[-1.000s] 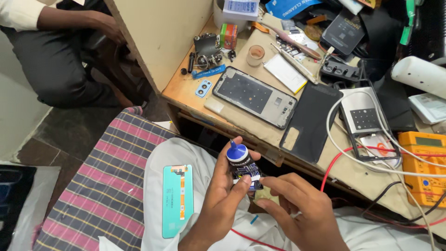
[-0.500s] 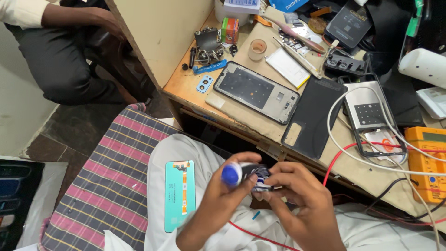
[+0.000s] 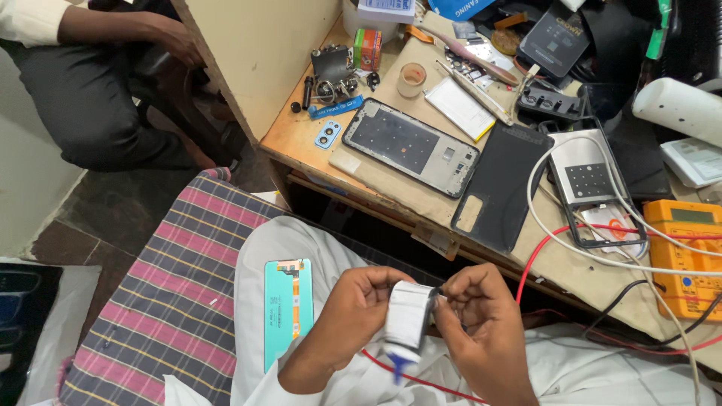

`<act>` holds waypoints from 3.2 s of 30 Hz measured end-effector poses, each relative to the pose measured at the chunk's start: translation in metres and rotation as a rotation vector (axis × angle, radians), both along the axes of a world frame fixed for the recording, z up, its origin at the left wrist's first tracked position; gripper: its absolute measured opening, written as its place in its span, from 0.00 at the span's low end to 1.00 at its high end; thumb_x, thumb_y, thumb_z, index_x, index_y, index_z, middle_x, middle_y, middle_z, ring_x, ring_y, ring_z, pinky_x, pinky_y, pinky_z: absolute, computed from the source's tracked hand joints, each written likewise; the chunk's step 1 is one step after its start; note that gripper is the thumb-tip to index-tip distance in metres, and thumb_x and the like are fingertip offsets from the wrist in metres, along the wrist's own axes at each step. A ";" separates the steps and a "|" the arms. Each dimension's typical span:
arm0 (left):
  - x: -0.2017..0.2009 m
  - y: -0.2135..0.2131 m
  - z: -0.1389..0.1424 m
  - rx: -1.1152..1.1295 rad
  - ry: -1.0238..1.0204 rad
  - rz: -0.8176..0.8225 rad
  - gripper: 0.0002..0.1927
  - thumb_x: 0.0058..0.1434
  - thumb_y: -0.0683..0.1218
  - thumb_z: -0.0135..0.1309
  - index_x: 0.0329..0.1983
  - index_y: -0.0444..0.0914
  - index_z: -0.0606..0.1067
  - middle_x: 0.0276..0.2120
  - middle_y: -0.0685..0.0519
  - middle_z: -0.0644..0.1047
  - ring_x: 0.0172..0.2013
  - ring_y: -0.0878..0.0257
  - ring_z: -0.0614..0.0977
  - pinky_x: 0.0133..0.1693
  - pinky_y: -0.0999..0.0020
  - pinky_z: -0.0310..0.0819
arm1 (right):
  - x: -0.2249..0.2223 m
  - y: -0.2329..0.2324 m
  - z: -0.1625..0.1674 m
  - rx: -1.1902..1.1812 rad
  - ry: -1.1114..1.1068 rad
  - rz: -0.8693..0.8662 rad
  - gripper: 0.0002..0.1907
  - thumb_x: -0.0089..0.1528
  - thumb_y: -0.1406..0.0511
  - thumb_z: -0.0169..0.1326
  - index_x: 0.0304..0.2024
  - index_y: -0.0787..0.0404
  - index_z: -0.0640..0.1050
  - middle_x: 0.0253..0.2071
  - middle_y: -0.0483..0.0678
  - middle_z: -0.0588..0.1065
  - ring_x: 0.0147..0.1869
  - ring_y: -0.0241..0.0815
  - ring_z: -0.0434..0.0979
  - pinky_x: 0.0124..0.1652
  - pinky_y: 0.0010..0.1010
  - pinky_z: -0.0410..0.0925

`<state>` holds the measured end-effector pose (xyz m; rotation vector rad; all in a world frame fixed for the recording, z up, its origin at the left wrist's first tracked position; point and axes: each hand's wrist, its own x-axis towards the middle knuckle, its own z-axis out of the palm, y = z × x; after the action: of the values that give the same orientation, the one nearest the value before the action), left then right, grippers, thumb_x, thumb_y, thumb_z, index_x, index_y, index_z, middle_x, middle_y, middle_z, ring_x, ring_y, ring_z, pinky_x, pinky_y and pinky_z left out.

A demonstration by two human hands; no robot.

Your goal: The person repairs a disassembled smartphone while seated, working on their lap. They handle the phone chassis and its teal back cover with an attached flex cable, peel a small component, open a tube of adhesive, and squeeze adhesive along the edge of the phone frame.

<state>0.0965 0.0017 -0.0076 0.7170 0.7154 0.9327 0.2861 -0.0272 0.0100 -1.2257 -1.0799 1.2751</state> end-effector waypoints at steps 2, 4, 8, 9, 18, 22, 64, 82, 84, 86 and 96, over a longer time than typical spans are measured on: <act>0.001 -0.002 -0.008 0.008 0.005 0.021 0.10 0.61 0.31 0.54 0.44 0.26 0.80 0.35 0.47 0.83 0.33 0.68 0.83 0.36 0.75 0.78 | 0.003 -0.001 -0.007 -0.008 0.015 0.021 0.15 0.57 0.82 0.53 0.40 0.63 0.66 0.35 0.44 0.71 0.33 0.26 0.70 0.31 0.18 0.64; 0.004 -0.003 -0.020 0.034 -0.030 0.035 0.11 0.59 0.30 0.52 0.43 0.26 0.82 0.31 0.47 0.82 0.27 0.69 0.80 0.27 0.76 0.74 | 0.003 0.000 -0.017 0.049 0.053 0.012 0.14 0.57 0.82 0.51 0.39 0.63 0.65 0.35 0.43 0.68 0.36 0.26 0.68 0.35 0.18 0.64; 0.019 -0.001 -0.046 -0.163 -0.095 0.078 0.11 0.56 0.30 0.53 0.42 0.26 0.81 0.26 0.47 0.82 0.20 0.67 0.79 0.22 0.77 0.69 | 0.000 0.006 -0.033 0.060 0.190 -0.035 0.10 0.61 0.81 0.53 0.38 0.66 0.67 0.36 0.44 0.67 0.35 0.28 0.67 0.34 0.20 0.63; 0.020 0.001 -0.051 -0.190 -0.104 0.080 0.12 0.56 0.31 0.52 0.42 0.25 0.81 0.25 0.46 0.82 0.19 0.66 0.79 0.21 0.77 0.69 | 0.004 0.007 -0.032 0.020 0.122 0.006 0.09 0.61 0.79 0.54 0.38 0.67 0.69 0.35 0.46 0.69 0.35 0.29 0.70 0.34 0.21 0.65; 0.013 0.002 -0.044 -0.383 -0.272 -0.060 0.08 0.59 0.36 0.49 0.35 0.28 0.78 0.23 0.46 0.81 0.16 0.66 0.77 0.15 0.75 0.66 | 0.026 0.014 0.001 0.503 -0.489 0.257 0.15 0.55 0.74 0.64 0.43 0.64 0.76 0.45 0.50 0.74 0.40 0.30 0.75 0.36 0.21 0.69; 0.006 -0.001 -0.032 -0.207 -0.123 -0.122 0.09 0.63 0.38 0.50 0.39 0.30 0.80 0.26 0.49 0.81 0.20 0.66 0.78 0.20 0.72 0.69 | 0.018 0.008 -0.016 0.132 -0.079 0.084 0.17 0.55 0.78 0.60 0.43 0.65 0.70 0.39 0.49 0.75 0.36 0.29 0.75 0.33 0.20 0.70; 0.020 -0.016 0.029 0.571 0.413 0.188 0.19 0.73 0.49 0.54 0.29 0.31 0.75 0.23 0.53 0.74 0.22 0.69 0.73 0.25 0.73 0.65 | -0.009 -0.007 -0.001 0.233 0.087 -0.032 0.22 0.67 0.70 0.55 0.63 0.70 0.70 0.52 0.57 0.77 0.49 0.40 0.77 0.48 0.30 0.73; 0.042 -0.022 0.040 0.735 0.450 0.383 0.11 0.72 0.46 0.55 0.40 0.32 0.79 0.27 0.50 0.76 0.24 0.64 0.77 0.26 0.69 0.68 | -0.015 -0.009 0.006 0.271 0.268 -0.052 0.23 0.72 0.61 0.53 0.55 0.79 0.75 0.53 0.64 0.79 0.55 0.51 0.81 0.57 0.40 0.73; 0.042 -0.023 0.041 0.745 0.448 0.392 0.11 0.72 0.45 0.55 0.40 0.32 0.79 0.27 0.50 0.76 0.24 0.64 0.77 0.26 0.70 0.68 | -0.016 -0.009 0.008 0.286 0.269 -0.040 0.23 0.71 0.61 0.54 0.55 0.79 0.76 0.53 0.64 0.79 0.56 0.51 0.81 0.57 0.40 0.73; 0.042 -0.024 0.041 0.752 0.431 0.402 0.11 0.72 0.45 0.55 0.40 0.31 0.79 0.27 0.50 0.76 0.24 0.65 0.77 0.26 0.70 0.68 | -0.017 -0.009 0.010 0.326 0.268 -0.018 0.23 0.72 0.61 0.54 0.56 0.79 0.75 0.53 0.64 0.79 0.57 0.51 0.81 0.58 0.40 0.73; 0.047 -0.022 0.049 0.754 0.426 0.437 0.11 0.70 0.44 0.56 0.37 0.30 0.79 0.25 0.50 0.77 0.21 0.65 0.76 0.24 0.70 0.66 | -0.013 -0.009 0.023 0.306 0.074 -0.082 0.22 0.71 0.60 0.55 0.52 0.79 0.78 0.47 0.61 0.81 0.48 0.45 0.83 0.50 0.34 0.76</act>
<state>0.1435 -0.0202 0.0409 1.4924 0.9174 1.5015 0.2729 -0.0362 0.0326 -0.9739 -1.1124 1.0402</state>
